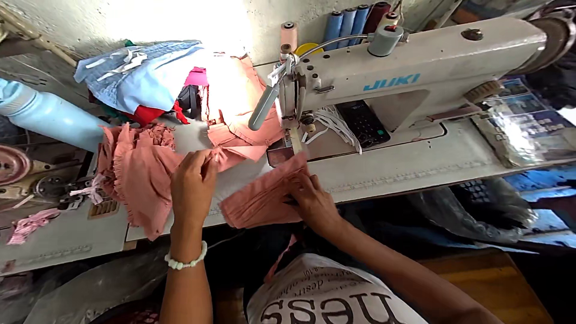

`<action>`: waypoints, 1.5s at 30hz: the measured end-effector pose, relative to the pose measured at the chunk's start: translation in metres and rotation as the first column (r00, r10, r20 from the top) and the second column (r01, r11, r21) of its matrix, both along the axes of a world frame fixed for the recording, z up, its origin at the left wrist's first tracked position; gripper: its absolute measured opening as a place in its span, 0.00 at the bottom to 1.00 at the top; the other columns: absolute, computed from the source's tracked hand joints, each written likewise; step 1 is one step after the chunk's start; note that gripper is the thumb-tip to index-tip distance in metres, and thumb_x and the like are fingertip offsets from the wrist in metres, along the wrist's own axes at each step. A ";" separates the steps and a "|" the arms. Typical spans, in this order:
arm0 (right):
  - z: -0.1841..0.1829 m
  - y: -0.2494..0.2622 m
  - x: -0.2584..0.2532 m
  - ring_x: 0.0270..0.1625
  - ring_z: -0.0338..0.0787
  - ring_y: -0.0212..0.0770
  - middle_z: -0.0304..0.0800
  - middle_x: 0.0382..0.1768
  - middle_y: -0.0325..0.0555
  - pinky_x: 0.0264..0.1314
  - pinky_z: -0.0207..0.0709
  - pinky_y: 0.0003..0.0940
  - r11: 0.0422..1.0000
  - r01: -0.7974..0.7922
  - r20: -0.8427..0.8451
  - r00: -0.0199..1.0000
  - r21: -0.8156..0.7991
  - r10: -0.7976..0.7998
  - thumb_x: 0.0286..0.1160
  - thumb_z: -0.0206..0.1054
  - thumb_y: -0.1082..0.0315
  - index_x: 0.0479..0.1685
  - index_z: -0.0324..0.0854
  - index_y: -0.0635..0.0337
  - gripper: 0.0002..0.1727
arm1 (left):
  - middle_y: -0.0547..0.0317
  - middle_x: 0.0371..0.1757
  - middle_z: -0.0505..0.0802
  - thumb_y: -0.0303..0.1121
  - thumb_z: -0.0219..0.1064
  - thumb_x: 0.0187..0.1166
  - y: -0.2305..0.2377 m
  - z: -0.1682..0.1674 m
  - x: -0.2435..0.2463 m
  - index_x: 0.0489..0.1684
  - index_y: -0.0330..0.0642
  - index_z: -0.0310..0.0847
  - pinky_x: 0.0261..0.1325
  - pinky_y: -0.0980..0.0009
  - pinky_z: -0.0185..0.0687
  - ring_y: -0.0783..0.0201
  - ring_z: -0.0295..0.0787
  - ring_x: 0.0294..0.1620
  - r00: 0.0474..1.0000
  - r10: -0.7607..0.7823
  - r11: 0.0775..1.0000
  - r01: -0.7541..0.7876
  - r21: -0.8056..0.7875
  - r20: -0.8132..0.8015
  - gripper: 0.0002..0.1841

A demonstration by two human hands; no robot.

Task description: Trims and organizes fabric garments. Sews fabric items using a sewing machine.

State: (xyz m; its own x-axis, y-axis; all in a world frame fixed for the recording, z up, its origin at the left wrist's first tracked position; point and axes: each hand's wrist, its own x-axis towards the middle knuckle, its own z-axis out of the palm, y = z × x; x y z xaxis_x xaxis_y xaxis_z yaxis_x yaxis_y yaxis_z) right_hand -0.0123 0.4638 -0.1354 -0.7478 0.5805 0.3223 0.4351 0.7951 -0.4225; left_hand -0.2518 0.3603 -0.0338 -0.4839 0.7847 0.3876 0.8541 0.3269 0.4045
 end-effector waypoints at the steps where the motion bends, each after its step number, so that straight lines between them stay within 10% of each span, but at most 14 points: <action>1: 0.004 0.001 -0.012 0.61 0.88 0.66 0.85 0.66 0.65 0.43 0.88 0.52 0.996 0.002 0.003 1.000 -0.087 -0.002 0.76 0.71 0.62 0.64 0.89 0.59 0.20 | 0.37 0.47 0.91 0.31 0.62 0.85 0.001 0.011 0.017 0.56 0.29 0.87 0.49 0.41 0.84 0.42 0.90 0.45 0.999 -0.023 1.000 0.022 -0.017 -0.033 0.14; 4: 0.017 0.016 -0.030 0.63 0.89 0.59 0.89 0.60 0.63 0.65 0.84 0.52 0.895 -0.050 -0.138 0.990 -0.444 -0.013 0.80 0.64 0.70 0.58 0.90 0.66 0.15 | 0.42 0.46 0.93 0.36 0.65 0.83 -0.002 0.006 0.076 0.51 0.35 0.91 0.44 0.45 0.89 0.44 0.93 0.43 0.992 -0.116 0.979 0.105 -0.177 -0.054 0.14; 9: 0.026 0.035 -0.011 0.16 0.71 0.26 0.77 0.20 0.36 0.22 0.69 0.25 0.497 0.000 -0.133 0.963 -0.868 -0.234 0.92 0.56 0.53 0.36 0.83 0.63 0.23 | 0.38 0.59 0.90 0.47 0.70 0.79 -0.012 -0.057 0.120 0.57 0.40 0.92 0.53 0.43 0.88 0.40 0.92 0.54 0.959 -0.233 0.904 0.274 -0.327 0.161 0.21; 13: 0.030 0.028 -0.012 0.37 0.85 0.41 0.88 0.36 0.52 0.46 0.80 0.40 0.650 0.048 -0.080 0.983 -0.758 -0.166 0.81 0.68 0.60 0.55 0.85 0.71 0.19 | 0.41 0.54 0.92 0.41 0.57 0.89 -0.002 -0.039 0.097 0.45 0.34 0.93 0.62 0.46 0.84 0.45 0.91 0.56 0.921 -0.275 0.874 0.359 -0.327 0.277 0.21; 16: 0.027 0.022 -0.018 0.55 0.92 0.53 0.92 0.54 0.64 0.64 0.81 0.47 0.743 0.008 -0.154 0.977 -0.669 -0.148 0.79 0.65 0.72 0.74 0.79 0.71 0.24 | 0.40 0.59 0.92 0.30 0.57 0.88 0.036 -0.024 0.069 0.55 0.30 0.88 0.66 0.47 0.83 0.45 0.91 0.61 0.912 -0.328 0.895 0.383 -0.230 0.246 0.15; 20: 0.020 0.020 -0.020 0.55 0.92 0.52 0.93 0.54 0.63 0.64 0.82 0.45 0.759 -0.007 -0.212 0.962 -0.651 -0.173 0.79 0.63 0.74 0.72 0.80 0.72 0.23 | 0.44 0.71 0.88 0.34 0.55 0.91 0.090 -0.030 0.028 0.73 0.34 0.81 0.81 0.47 0.69 0.48 0.81 0.76 0.739 -0.578 0.725 0.660 -0.196 0.347 0.19; 26: 0.011 0.030 -0.016 0.43 0.89 0.38 0.92 0.44 0.51 0.52 0.82 0.36 0.647 -0.014 -0.213 0.949 -0.763 -0.231 0.78 0.65 0.71 0.73 0.78 0.65 0.23 | 0.52 0.57 0.92 0.29 0.76 0.73 0.120 -0.037 -0.007 0.51 0.37 0.92 0.75 0.56 0.72 0.56 0.82 0.68 0.515 -0.609 0.521 0.833 -0.186 0.603 0.11; 34: 0.010 0.034 -0.017 0.34 0.86 0.32 0.90 0.41 0.45 0.38 0.80 0.29 0.544 -0.057 -0.242 0.931 -0.837 -0.275 0.78 0.68 0.70 0.71 0.77 0.60 0.22 | 0.56 0.41 0.96 0.24 0.76 0.70 0.122 -0.046 -0.012 0.36 0.38 0.96 0.70 0.56 0.71 0.57 0.85 0.59 0.554 -0.690 0.589 0.803 -0.083 0.466 0.03; 45: 0.023 0.007 -0.010 0.47 0.93 0.53 0.91 0.50 0.61 0.53 0.85 0.48 0.844 0.023 -0.143 0.983 -0.536 -0.118 0.78 0.68 0.66 0.65 0.81 0.71 0.21 | 0.45 0.40 0.94 0.34 0.71 0.81 0.129 -0.049 0.018 0.39 0.37 0.92 0.63 0.39 0.69 0.41 0.87 0.52 0.873 -0.455 0.732 0.479 -0.484 0.175 0.09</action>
